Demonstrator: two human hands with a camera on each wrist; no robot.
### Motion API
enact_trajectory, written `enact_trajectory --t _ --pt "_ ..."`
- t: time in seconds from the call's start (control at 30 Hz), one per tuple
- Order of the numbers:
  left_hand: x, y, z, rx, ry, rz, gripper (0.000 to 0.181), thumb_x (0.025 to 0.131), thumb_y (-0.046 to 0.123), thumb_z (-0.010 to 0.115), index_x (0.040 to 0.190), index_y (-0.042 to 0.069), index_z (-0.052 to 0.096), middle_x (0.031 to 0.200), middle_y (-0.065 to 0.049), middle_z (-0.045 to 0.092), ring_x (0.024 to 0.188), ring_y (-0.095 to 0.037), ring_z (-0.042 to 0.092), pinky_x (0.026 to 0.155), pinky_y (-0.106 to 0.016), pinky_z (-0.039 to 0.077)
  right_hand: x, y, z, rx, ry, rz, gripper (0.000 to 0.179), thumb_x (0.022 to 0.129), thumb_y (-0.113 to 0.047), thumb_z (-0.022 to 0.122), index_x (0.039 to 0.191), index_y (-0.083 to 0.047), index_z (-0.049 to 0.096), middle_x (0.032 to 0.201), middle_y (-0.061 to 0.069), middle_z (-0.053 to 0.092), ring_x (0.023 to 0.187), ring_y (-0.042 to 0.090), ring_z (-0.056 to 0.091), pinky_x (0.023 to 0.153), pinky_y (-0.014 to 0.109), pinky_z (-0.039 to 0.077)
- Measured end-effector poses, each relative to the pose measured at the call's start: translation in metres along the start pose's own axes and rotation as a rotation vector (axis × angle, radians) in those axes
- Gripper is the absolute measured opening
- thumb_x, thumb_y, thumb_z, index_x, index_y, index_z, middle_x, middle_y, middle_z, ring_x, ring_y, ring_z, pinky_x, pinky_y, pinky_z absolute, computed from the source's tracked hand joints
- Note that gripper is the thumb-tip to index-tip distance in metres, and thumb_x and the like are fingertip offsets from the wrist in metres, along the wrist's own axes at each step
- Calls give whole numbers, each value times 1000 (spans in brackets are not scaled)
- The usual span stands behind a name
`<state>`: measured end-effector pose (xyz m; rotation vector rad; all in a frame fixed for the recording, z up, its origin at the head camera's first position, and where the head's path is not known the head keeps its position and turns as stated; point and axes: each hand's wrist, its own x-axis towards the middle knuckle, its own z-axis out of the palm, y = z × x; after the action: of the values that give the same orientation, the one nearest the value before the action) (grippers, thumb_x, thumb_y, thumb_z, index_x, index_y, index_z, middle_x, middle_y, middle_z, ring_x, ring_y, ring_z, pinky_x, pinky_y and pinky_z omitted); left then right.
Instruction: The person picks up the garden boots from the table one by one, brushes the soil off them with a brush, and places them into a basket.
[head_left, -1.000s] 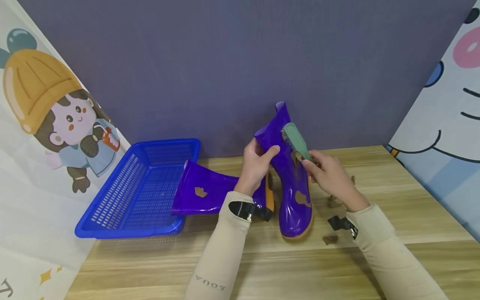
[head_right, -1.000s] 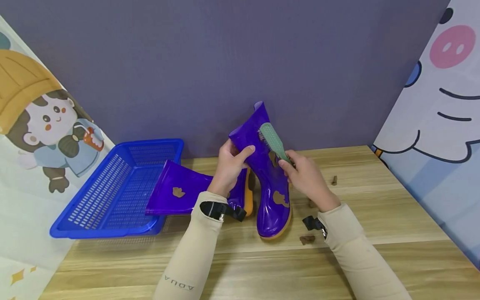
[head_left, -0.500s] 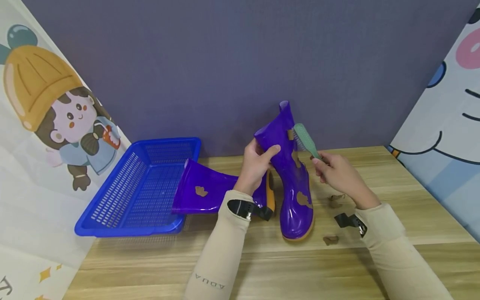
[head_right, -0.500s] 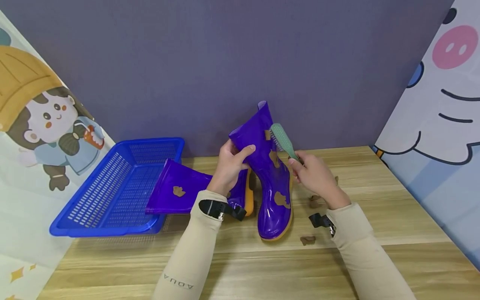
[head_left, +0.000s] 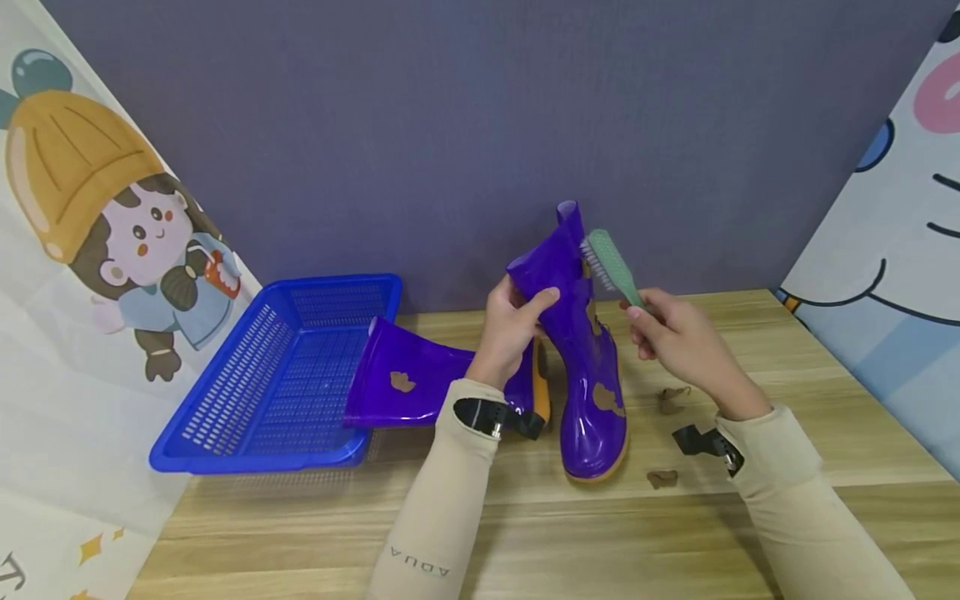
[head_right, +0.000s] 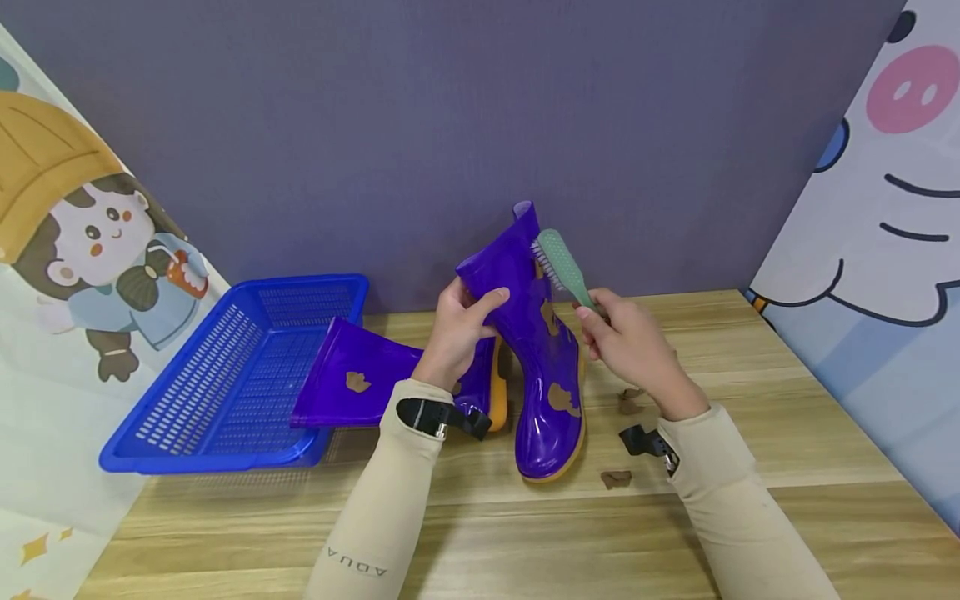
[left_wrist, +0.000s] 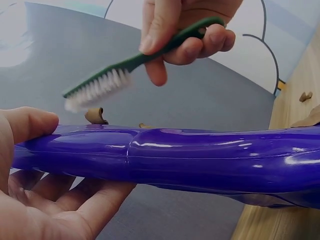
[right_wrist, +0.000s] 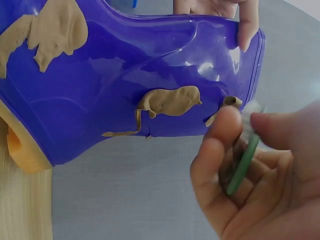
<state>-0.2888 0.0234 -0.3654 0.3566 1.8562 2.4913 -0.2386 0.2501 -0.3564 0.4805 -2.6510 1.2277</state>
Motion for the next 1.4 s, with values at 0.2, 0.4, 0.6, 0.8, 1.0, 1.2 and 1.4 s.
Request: enact_trajectory --t 0.2,0.4,0.6,0.8,1.0,1.2,1.4 --pt "2 -1 -1 6 4 7 34 93 4 69 126 5 61 87 1 68 70 -13 68 53 -26 54 0 -1 5 11 -53 -67 24 110 -19 46 116 -2 61 78 8 59 62 13 60 54 27 53" --pt "2 0 -2 7 11 0 34 93 4 69 126 5 61 89 -1 68 71 -13 69 55 -26 56 3 5 8 -43 -73 17 27 110 -25 44 113 -3 61 78 9 60 59 14 58 51 28 48" --pt "2 1 -4 9 10 0 35 93 4 68 127 3 61 90 -2 68 73 -14 69 57 -26 57 7 14 12 -97 -79 80 29 110 -27 44 104 -5 61 76 11 62 55 16 58 47 28 44" --pt "2 3 -8 0 23 -15 36 93 3 67 128 2 60 94 -3 68 78 -14 70 68 -33 63 7 21 12 -133 -134 145 29 110 -25 43 94 -6 59 72 5 59 51 14 52 44 28 38" --pt "3 3 -9 -15 25 -21 37 92 3 67 129 3 60 95 -4 68 81 -16 71 71 -35 63 6 25 3 -130 -180 157 33 112 -28 38 99 -5 57 77 6 58 54 13 51 47 28 38" --pt "3 3 -8 -21 15 -24 38 92 3 68 129 3 60 97 -6 69 81 -17 71 72 -37 64 2 23 -15 -151 -119 136 35 112 -30 37 107 -3 58 83 10 60 58 13 52 50 29 40" --pt "3 2 -7 7 8 -25 37 92 4 68 128 3 61 98 -8 70 80 -17 71 70 -34 63 0 15 -20 -174 -71 116 33 111 -31 39 109 -4 59 81 9 61 57 13 53 49 29 42"
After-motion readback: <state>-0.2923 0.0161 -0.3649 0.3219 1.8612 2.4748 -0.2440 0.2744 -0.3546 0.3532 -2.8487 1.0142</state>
